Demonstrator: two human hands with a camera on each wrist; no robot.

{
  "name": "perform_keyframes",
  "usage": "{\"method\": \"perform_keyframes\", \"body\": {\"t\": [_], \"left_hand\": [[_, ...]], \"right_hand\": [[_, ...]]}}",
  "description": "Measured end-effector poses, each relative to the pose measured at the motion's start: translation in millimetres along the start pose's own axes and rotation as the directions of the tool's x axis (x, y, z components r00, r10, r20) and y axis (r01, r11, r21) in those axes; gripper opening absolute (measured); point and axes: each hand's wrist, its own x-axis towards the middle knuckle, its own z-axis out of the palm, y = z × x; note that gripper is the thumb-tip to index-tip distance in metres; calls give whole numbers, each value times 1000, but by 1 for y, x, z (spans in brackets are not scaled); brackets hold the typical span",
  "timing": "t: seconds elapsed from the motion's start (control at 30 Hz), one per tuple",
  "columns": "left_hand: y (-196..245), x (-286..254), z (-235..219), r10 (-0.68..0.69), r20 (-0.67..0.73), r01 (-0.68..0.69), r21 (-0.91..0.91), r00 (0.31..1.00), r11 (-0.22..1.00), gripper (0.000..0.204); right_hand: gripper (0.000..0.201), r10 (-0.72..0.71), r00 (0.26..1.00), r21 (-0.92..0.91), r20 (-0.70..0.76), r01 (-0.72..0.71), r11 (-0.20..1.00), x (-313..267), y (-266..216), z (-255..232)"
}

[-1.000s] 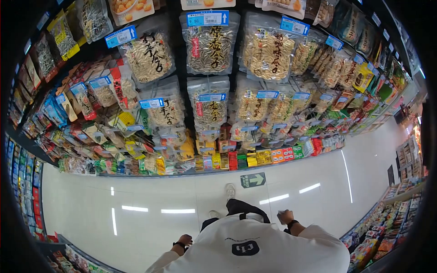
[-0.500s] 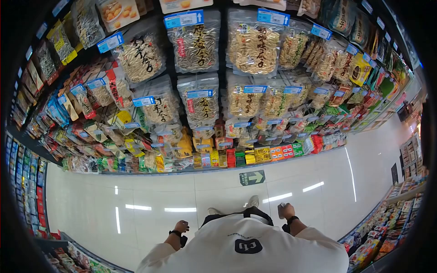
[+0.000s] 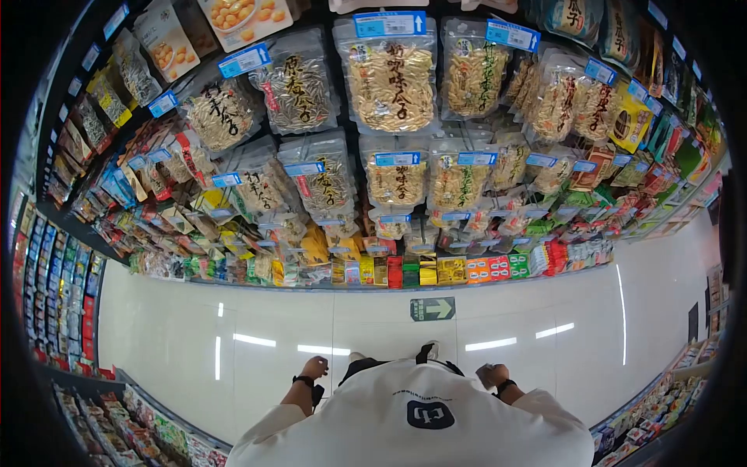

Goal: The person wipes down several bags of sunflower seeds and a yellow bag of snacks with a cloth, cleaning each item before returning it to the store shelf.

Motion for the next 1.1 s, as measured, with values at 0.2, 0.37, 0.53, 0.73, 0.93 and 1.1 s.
{"method": "perform_keyframes", "body": {"t": [0.2, 0.37, 0.53, 0.73, 0.93, 1.1], "left_hand": [[71, -11, 7, 228, -353, -258, -38, 907, 965, 24], [173, -29, -3, 473, -359, -553, -159, 804, 818, 21], [313, -57, -4, 767, -161, -783, -160, 621, 601, 37], [415, -87, 17, 853, 75, -777, -379, 516, 503, 77], [416, -82, -6, 906, 87, -850, -319, 415, 420, 80], [424, -79, -1, 886, 5, -755, -522, 463, 397, 66]], "right_hand": [[53, -2, 895, 387, -445, 194, 902, 50, 0, -59], [45, -121, 708, 396, -696, 519, 758, 81, -112, -150], [45, -352, 332, 170, -875, 892, 419, 14, -269, -237], [54, -562, 344, 317, -752, 937, 150, -69, -376, -246], [59, -689, 303, 375, -658, 926, 49, -85, -387, -241], [52, -586, 365, 399, -723, 914, 78, -75, -388, -243]]}}
